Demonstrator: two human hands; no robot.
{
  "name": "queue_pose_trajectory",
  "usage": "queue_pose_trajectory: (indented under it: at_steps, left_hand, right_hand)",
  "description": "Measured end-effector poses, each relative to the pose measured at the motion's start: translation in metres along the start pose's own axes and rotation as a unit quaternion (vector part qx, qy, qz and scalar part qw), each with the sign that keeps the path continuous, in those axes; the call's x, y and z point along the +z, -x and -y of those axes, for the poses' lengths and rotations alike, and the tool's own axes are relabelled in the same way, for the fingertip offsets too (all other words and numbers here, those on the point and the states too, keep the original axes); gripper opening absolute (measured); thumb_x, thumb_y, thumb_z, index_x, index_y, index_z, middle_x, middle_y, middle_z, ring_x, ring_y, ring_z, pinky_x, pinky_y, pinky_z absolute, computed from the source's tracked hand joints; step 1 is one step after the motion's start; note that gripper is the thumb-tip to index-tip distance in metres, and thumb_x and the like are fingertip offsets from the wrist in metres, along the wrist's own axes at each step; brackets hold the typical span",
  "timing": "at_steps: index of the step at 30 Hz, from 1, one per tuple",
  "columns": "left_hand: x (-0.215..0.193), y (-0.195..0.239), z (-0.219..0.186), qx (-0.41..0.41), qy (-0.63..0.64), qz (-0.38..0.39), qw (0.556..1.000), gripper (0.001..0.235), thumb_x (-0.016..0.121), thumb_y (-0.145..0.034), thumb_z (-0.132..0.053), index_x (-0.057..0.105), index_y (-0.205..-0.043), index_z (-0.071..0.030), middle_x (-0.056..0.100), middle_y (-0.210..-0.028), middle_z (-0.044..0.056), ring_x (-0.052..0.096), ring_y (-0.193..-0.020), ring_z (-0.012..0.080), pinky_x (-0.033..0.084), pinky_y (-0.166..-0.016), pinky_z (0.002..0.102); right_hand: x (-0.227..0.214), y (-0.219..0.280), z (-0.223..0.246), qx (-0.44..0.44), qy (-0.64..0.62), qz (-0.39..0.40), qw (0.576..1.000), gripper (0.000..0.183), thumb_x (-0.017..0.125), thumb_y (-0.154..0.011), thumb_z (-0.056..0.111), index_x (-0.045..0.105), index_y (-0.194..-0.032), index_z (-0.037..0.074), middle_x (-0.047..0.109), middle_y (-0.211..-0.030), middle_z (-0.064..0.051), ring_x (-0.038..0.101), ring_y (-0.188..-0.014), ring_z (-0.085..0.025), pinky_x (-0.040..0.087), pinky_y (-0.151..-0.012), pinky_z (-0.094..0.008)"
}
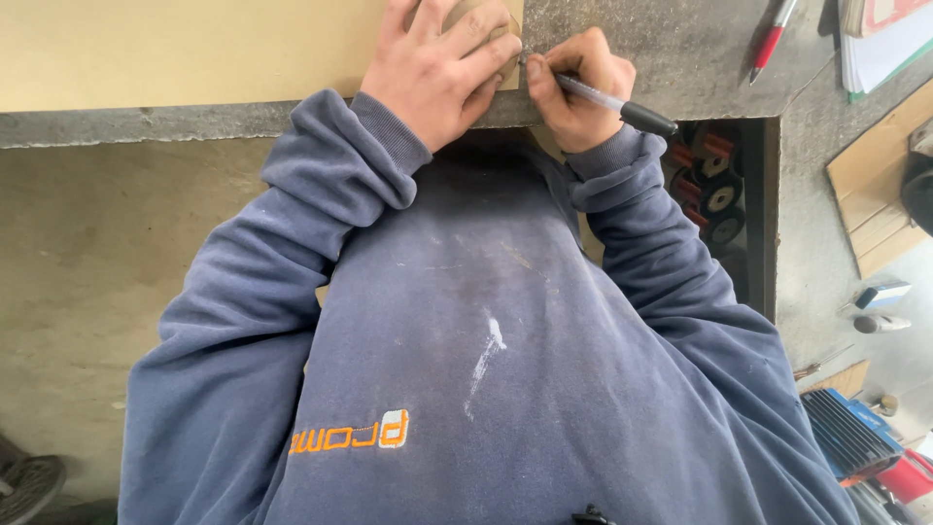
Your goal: Trace a cardboard template onto a sheet of brown insulation paper using a pen.
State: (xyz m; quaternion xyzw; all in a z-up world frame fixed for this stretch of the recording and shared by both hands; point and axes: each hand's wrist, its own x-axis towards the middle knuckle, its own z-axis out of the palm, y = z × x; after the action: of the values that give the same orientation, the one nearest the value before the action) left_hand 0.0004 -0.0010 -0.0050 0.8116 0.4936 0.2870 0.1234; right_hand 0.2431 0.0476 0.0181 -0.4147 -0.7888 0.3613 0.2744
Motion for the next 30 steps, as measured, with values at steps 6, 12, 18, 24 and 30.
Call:
queue_pose_trajectory:
  at_steps: [6,12,18,24,30]
  left_hand:
    - [-0.003,-0.005,0.001,0.007,0.023,-0.013,1.000,0.031,0.067,-0.096,-0.019,0.069,-0.127,-0.017,0.059,-0.137,-0.001,0.045,-0.132,0.0260,0.031,-0.120,0.048]
    - [-0.002,-0.009,-0.006,-0.029,0.041,-0.005,0.999,0.019,0.072,-0.098,-0.022,0.076,-0.116,-0.018,0.062,-0.133,-0.002,0.046,-0.133,0.0294,0.031,-0.117,0.049]
    - [-0.002,-0.014,-0.005,-0.026,0.036,0.004,0.999,0.016,0.072,-0.097,-0.022,0.078,-0.111,-0.019,0.067,-0.125,-0.003,0.049,-0.130,0.0277,0.030,-0.117,0.050]
    - [-0.002,-0.015,-0.001,-0.013,0.051,0.011,0.999,0.015,0.071,-0.097,-0.022,0.078,-0.111,-0.019,0.069,-0.122,-0.006,0.050,-0.129,0.0253,0.031,-0.116,0.049]
    - [-0.001,-0.014,0.002,-0.001,0.039,0.003,0.999,0.017,0.070,-0.098,-0.021,0.078,-0.113,-0.018,0.068,-0.123,-0.006,0.050,-0.130,0.0245,0.032,-0.115,0.049]
  right_hand:
    - [-0.002,-0.002,0.005,-0.028,0.003,0.031,0.999,0.023,0.078,-0.106,0.007,0.058,-0.097,0.000,0.071,-0.084,-0.012,0.070,-0.068,-0.020,0.055,-0.064,-0.031]
    - [-0.002,-0.001,0.010,-0.022,0.010,0.058,0.998,0.023,0.079,-0.104,0.007,0.059,-0.095,0.001,0.070,-0.079,-0.012,0.070,-0.067,-0.022,0.055,-0.062,-0.032]
    - [0.000,-0.005,0.012,-0.050,-0.003,0.077,0.996,0.024,0.081,-0.102,0.006,0.059,-0.095,0.002,0.068,-0.079,-0.012,0.070,-0.067,-0.023,0.054,-0.062,-0.033]
    - [-0.001,-0.005,0.011,-0.048,-0.010,0.079,0.996,0.023,0.082,-0.101,0.005,0.059,-0.095,0.003,0.068,-0.078,-0.011,0.070,-0.067,-0.022,0.055,-0.062,-0.033]
    - [0.001,-0.006,0.008,-0.066,-0.011,0.093,0.993,0.026,0.084,-0.100,0.006,0.059,-0.093,0.003,0.068,-0.077,-0.010,0.070,-0.067,-0.022,0.054,-0.061,-0.033]
